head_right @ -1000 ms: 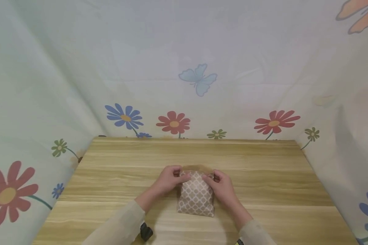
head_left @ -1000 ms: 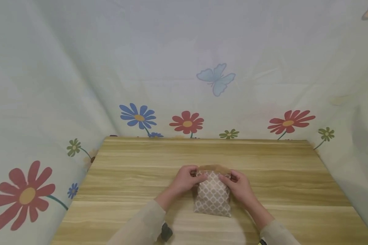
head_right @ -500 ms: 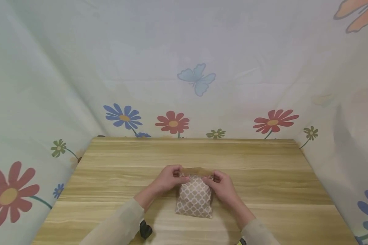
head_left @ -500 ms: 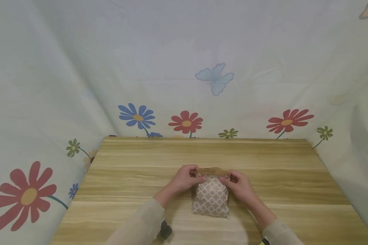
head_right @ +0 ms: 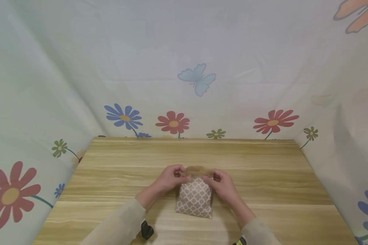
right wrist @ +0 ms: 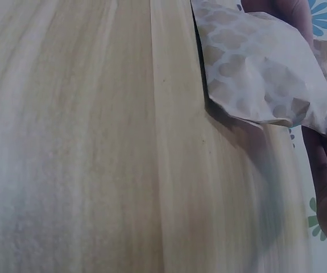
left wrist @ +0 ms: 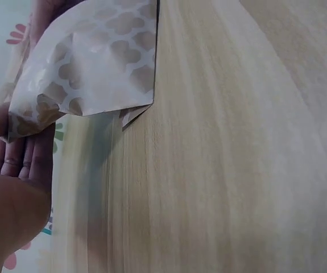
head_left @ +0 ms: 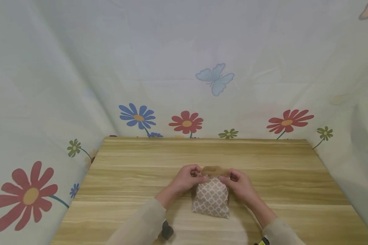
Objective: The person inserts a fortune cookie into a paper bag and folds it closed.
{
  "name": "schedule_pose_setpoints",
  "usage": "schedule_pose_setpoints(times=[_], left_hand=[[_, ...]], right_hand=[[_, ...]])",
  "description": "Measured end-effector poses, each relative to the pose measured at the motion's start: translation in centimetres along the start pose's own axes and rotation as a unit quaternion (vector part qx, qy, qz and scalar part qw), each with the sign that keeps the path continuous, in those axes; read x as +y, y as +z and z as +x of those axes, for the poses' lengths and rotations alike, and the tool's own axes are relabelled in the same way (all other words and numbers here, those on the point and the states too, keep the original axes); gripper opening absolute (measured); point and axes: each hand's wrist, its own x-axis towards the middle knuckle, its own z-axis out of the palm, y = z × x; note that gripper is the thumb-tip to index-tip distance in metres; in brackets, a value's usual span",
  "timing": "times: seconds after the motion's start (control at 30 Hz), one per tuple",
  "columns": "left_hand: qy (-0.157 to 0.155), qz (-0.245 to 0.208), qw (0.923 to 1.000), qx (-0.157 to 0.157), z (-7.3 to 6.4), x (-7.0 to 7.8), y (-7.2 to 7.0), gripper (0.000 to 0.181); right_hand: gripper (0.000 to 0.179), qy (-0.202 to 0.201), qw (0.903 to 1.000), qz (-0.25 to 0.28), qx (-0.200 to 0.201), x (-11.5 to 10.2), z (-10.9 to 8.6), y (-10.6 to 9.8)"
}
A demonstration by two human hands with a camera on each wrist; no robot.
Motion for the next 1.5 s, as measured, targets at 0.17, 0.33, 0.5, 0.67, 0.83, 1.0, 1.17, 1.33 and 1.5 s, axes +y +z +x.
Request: schedule_pose_setpoints(times=[0.17, 0.33, 0.5, 0.67, 0.83, 1.0, 1.17, 1.33, 1.5], left_hand=[[-0.014, -0.014, 0.9994, 0.028, 0.1, -0.3, 0.1, 0.027], [-0.010, -0.012, 0.9989, 0.045, 0.4, -0.5, -0.3, 0.023], [0.003, -0.001, 0.9991, 0.043, 0.5, -0.6, -0.7, 0.018], [0.004, 0.004, 0.9992, 0.040, 0.5, -0.6, -0.8, 0.016], [0.012, 0.012, 0.9982, 0.057, 0.4, -0.8, -0.8, 0.014], [0.017, 0.011, 0.9981, 0.057, 0.4, -0.9, -1.0, 0.014], [0.025, 0.010, 0.9979, 0.059, 0.5, -0.7, -1.4, 0.014], [0.028, 0.000, 0.9984, 0.048, 0.6, -0.4, -1.7, 0.014], [0.035, -0.008, 0.9985, 0.041, 0.8, -0.7, -1.7, 0.015]], right_hand=[[0.024, 0.005, 0.9998, 0.003, 0.021, 0.1, 0.1, 0.1], [0.023, 0.008, 0.9992, -0.010, 0.039, 0.2, -0.1, 0.1], [0.023, 0.012, 0.9986, -0.020, 0.048, 0.0, -0.2, 0.0], [0.022, 0.018, 0.9968, -0.021, 0.076, 0.0, 0.0, 0.0], [0.020, 0.012, 0.9957, -0.022, 0.089, 0.3, 0.2, 0.0], [0.019, 0.009, 0.9961, -0.015, 0.087, 0.5, 0.3, 0.0], [0.021, 0.007, 0.9963, -0.018, 0.083, 0.5, 0.3, -0.1], [0.022, 0.010, 0.9959, -0.017, 0.088, 0.5, 0.3, -0.1], [0.026, 0.008, 0.9957, -0.025, 0.089, 0.6, 0.3, -0.3]])
